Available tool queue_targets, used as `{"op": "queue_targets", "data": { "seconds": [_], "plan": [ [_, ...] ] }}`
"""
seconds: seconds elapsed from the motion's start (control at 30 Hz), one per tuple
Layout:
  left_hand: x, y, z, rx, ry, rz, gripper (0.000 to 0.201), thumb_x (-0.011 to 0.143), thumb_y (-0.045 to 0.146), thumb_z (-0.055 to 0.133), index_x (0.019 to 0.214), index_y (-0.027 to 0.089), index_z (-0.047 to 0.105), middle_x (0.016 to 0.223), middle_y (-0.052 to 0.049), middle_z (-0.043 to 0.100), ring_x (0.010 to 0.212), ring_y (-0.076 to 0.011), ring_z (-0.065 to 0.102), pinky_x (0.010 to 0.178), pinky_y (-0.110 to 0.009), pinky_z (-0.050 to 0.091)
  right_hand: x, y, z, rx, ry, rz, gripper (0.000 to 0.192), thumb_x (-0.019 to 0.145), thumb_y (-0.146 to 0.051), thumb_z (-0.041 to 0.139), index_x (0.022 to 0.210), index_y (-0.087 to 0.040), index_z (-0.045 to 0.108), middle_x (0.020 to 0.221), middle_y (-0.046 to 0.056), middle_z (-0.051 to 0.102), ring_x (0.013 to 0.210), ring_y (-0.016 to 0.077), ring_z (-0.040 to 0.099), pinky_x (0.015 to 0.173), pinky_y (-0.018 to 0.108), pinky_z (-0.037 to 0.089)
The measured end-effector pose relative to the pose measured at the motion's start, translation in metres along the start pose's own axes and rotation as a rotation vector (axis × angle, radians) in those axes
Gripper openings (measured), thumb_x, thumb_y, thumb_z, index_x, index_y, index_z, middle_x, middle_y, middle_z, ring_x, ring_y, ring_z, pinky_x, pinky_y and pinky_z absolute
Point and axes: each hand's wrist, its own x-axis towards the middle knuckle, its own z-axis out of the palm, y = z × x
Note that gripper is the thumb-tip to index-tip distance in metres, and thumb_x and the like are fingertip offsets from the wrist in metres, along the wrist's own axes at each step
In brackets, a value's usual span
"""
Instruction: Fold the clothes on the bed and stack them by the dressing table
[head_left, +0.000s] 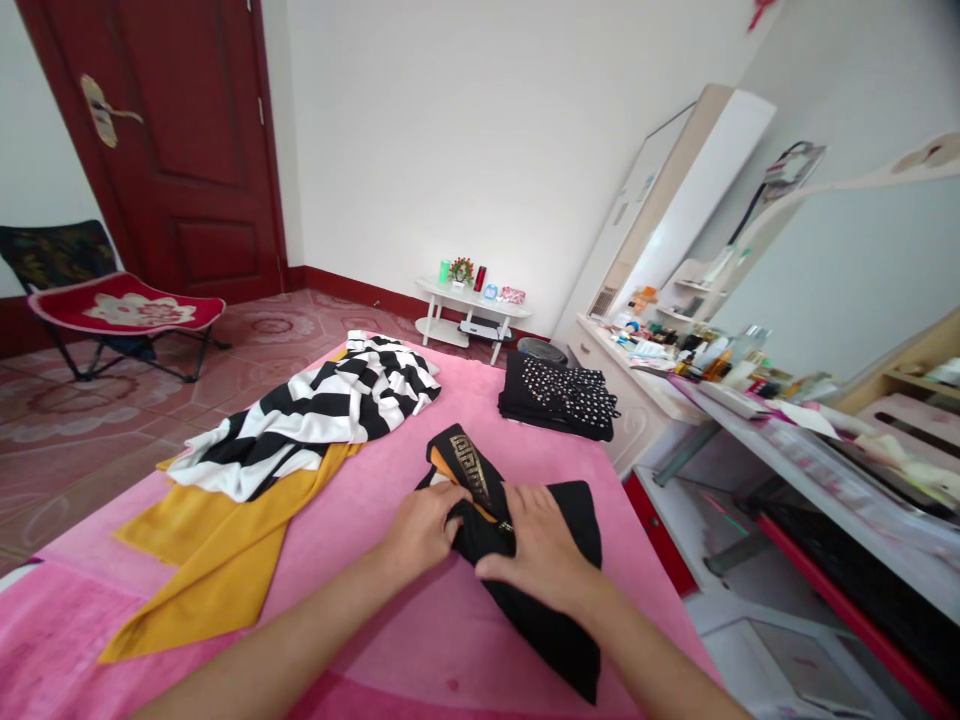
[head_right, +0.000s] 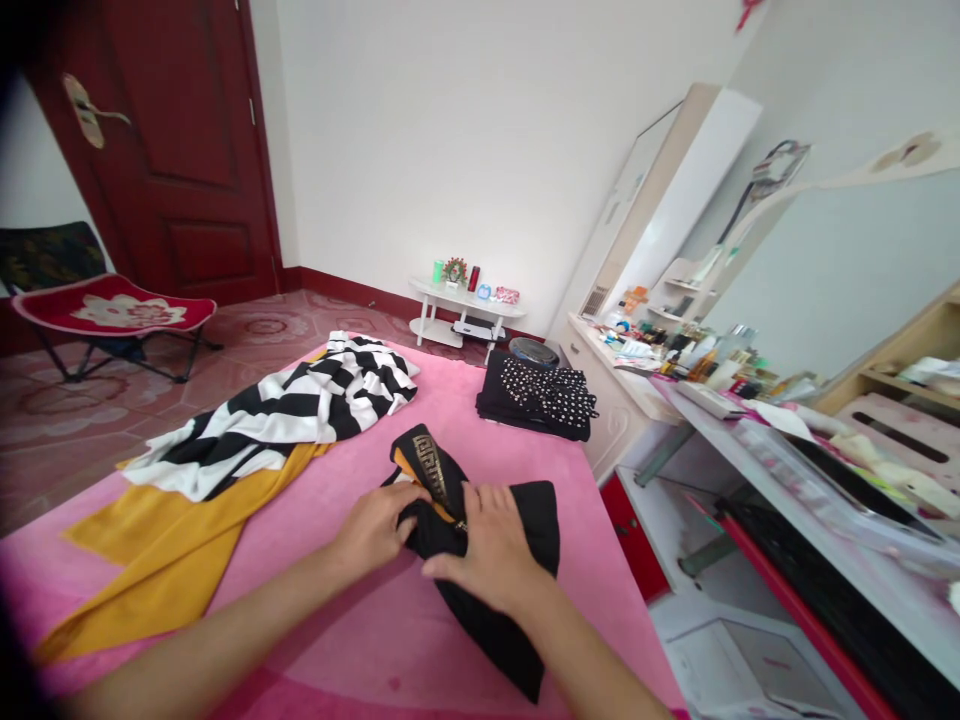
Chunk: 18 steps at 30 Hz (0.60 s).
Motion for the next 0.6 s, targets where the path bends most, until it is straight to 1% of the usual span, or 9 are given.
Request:
{"op": "queue_targets", "data": {
  "seconds": [0.07,0.1,0.17,0.27,0.37,0.43,0.5,0.53,0.6],
  "plan": [
    [0.004,0.004,0.006,0.060,-0.002,-0.029,0.028,0.072,0.008,0.050,0.092,0.023,0.062,0.097,-0.003,0.066,0.094,-0.0205,0.060,0.083,-0.030,0.046,-0.018,-0.018,0.016,-0.209,-0.023,-0.005,0.110,0.042,-0.064,0.076,0.132,-0.008,0.047,0.120,0.019,0.055,0.114,0.0387,0.044,0.107,0.050,0.020],
    [0.005,0.006,0.007,0.084,-0.002,-0.038,0.027,0.072,0.008,0.050,0.091,0.022,0.063,0.096,-0.003,0.066,0.094,-0.0213,0.060,0.083,-0.031,0.046,-0.021,-0.026,0.024,-0.307,-0.037,0.011,0.114,0.043,-0.061,0.077,0.135,-0.003,0.042,0.122,0.023,0.053,0.115,0.0404,0.042,0.109,0.052,0.014],
    [0.008,0.010,0.006,0.098,0.007,-0.024,0.027,0.070,0.007,0.051,0.090,0.022,0.063,0.093,-0.003,0.066,0.093,-0.0217,0.060,0.082,-0.032,0.046,-0.015,-0.034,0.034,-0.403,-0.017,0.083,0.106,0.049,-0.052,0.077,0.134,0.000,0.042,0.116,0.024,0.055,0.111,0.0398,0.044,0.108,0.053,0.015],
    [0.013,0.018,-0.008,0.034,0.068,0.114,0.028,0.072,0.010,0.055,0.095,0.023,0.063,0.097,-0.003,0.065,0.097,-0.0214,0.058,0.086,-0.033,0.045,0.005,-0.025,0.033,-0.332,-0.003,0.145,0.072,0.057,-0.040,0.072,0.118,-0.006,0.056,0.103,0.019,0.062,0.099,0.0344,0.053,0.098,0.049,0.032],
    [0.027,0.020,-0.026,-0.072,0.258,0.238,0.029,0.082,0.026,0.056,0.110,0.023,0.059,0.113,-0.005,0.061,0.109,-0.0227,0.052,0.096,-0.037,0.040,0.020,0.003,0.020,-0.030,0.006,0.202,0.041,0.062,-0.034,0.068,0.099,-0.015,0.064,0.093,0.011,0.067,0.089,0.0283,0.060,0.084,0.040,0.043],
    [0.042,0.010,-0.033,-0.149,0.464,0.177,0.031,0.089,0.032,0.045,0.117,0.021,0.054,0.120,-0.007,0.057,0.113,-0.0225,0.050,0.099,-0.039,0.038,0.022,0.026,0.013,0.304,0.033,0.223,0.037,0.063,-0.032,0.069,0.098,-0.019,0.065,0.094,0.005,0.070,0.087,0.0249,0.062,0.080,0.036,0.047],
    [0.063,-0.013,-0.030,-0.193,0.612,0.031,0.033,0.093,0.031,0.033,0.118,0.019,0.052,0.119,-0.008,0.057,0.113,-0.0214,0.051,0.098,-0.038,0.039,0.019,0.044,0.007,0.653,0.077,0.257,0.040,0.063,-0.031,0.071,0.101,-0.020,0.066,0.098,0.004,0.071,0.089,0.0242,0.064,0.079,0.035,0.049],
    [0.074,-0.029,-0.024,-0.181,0.625,-0.039,0.034,0.093,0.030,0.031,0.118,0.018,0.052,0.118,-0.008,0.058,0.112,-0.0212,0.052,0.097,-0.038,0.040,0.016,0.050,0.005,0.796,0.106,0.285,0.042,0.062,-0.031,0.073,0.101,-0.019,0.066,0.100,0.004,0.071,0.090,0.0247,0.064,0.080,0.036,0.050],
    [0.093,-0.061,-0.006,-0.053,0.483,-0.109,0.035,0.090,0.029,0.038,0.117,0.015,0.054,0.119,-0.010,0.058,0.114,-0.0226,0.051,0.098,-0.039,0.040,0.010,0.056,0.001,1.000,0.156,0.338,0.043,0.060,-0.030,0.075,0.100,-0.017,0.067,0.101,0.006,0.071,0.092,0.0260,0.065,0.082,0.038,0.051]
  ]
}}
